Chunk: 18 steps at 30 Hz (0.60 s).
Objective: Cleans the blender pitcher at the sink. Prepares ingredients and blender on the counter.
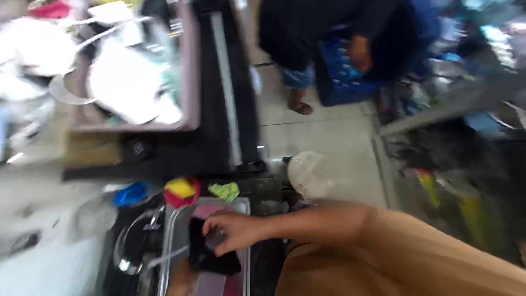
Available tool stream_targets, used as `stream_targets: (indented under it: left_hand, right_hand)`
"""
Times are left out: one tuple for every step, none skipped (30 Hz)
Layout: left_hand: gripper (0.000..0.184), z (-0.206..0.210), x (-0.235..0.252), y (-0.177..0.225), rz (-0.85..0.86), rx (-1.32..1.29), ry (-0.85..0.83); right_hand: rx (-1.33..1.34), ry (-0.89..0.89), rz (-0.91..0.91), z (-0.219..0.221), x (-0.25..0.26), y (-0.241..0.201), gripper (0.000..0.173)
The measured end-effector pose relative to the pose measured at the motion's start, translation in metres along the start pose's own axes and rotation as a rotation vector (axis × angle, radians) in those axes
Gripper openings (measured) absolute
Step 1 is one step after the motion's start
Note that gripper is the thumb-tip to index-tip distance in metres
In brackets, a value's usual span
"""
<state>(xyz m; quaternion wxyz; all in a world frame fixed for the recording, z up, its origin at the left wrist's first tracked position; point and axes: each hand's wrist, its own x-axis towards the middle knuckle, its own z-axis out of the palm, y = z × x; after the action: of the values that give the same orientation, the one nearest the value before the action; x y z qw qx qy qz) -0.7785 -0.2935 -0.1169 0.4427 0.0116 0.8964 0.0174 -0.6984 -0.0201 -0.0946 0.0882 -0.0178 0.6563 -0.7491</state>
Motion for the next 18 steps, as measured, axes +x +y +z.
stream_targets:
  left_hand:
    - [0.039,-0.001,0.002,-0.005,-0.008,-0.116,0.021]
    - [0.044,-0.002,0.0,-0.01,-0.02,-0.254,0.048]
    - [0.048,0.001,-0.006,-0.022,-0.04,-0.411,0.088]
    - [0.048,0.008,-0.013,-0.036,-0.067,-0.57,0.126]
    - [0.046,0.019,-0.018,-0.049,-0.097,-0.72,0.154]
    - [0.046,0.034,-0.018,-0.061,-0.111,-0.846,0.189]
    - [0.044,0.05,-0.014,-0.069,-0.106,-0.947,0.255]
    - [0.041,0.063,-0.008,-0.073,-0.091,-1.04,0.336]
    - [0.036,0.074,-0.001,-0.073,-0.077,-1.123,0.429]
    - [0.033,0.081,0.006,-0.07,-0.065,-1.201,0.51]
    - [0.03,0.084,0.012,-0.064,-0.053,-1.269,0.574]
    - [0.026,0.087,0.016,-0.057,-0.028,-1.327,0.626]
    - [0.023,0.09,0.019,-0.049,0.007,-1.381,0.675]
    - [0.022,0.095,0.02,-0.043,0.039,-1.431,0.72]
    - [0.022,0.102,0.019,-0.04,0.05,-1.475,0.757]
    - [0.02,0.109,0.014,-0.041,0.028,-1.505,0.779]
    - [0.019,0.116,0.007,-0.044,-0.005,-1.533,0.797]
    - [0.018,0.121,0.003,-0.049,-0.022,-1.565,0.815]
  right_hand:
    - [0.022,-0.002,0.022,-0.003,0.001,-0.001,0.051]
    - [0.035,-0.018,0.056,-0.007,0.003,-0.003,0.051]
    - [0.035,-0.036,0.097,-0.01,0.005,-0.006,0.051]
    - [0.03,-0.046,0.146,-0.011,0.007,-0.008,0.051]
    - [0.02,-0.048,0.198,-0.011,0.01,-0.008,0.051]
    - [0.017,-0.044,0.242,-0.011,0.013,-0.005,0.052]
    - [0.014,-0.037,0.256,-0.012,0.017,-0.002,0.052]
    - [0.01,-0.033,0.255,-0.013,0.02,0.001,0.051]
    - [0.004,-0.035,0.253,-0.013,0.023,0.002,0.049]
    - [-0.002,-0.034,0.253,-0.012,0.026,0.003,0.048]
    - [-0.007,-0.034,0.256,-0.011,0.028,0.003,0.047]
    - [-0.007,-0.042,0.261,-0.01,0.031,0.002,0.048]
    - [-0.011,-0.049,0.258,-0.008,0.034,0.001,0.048]
    - [-0.01,-0.061,0.255,-0.006,0.036,-0.001,0.049]
    - [-0.005,-0.078,0.25,-0.005,0.038,-0.003,0.049]
    - [-0.001,-0.103,0.241,-0.004,0.04,-0.005,0.05]
    - [-0.003,-0.126,0.232,-0.003,0.041,-0.006,0.051]
    - [-0.007,-0.146,0.224,-0.003,0.043,-0.009,0.052]
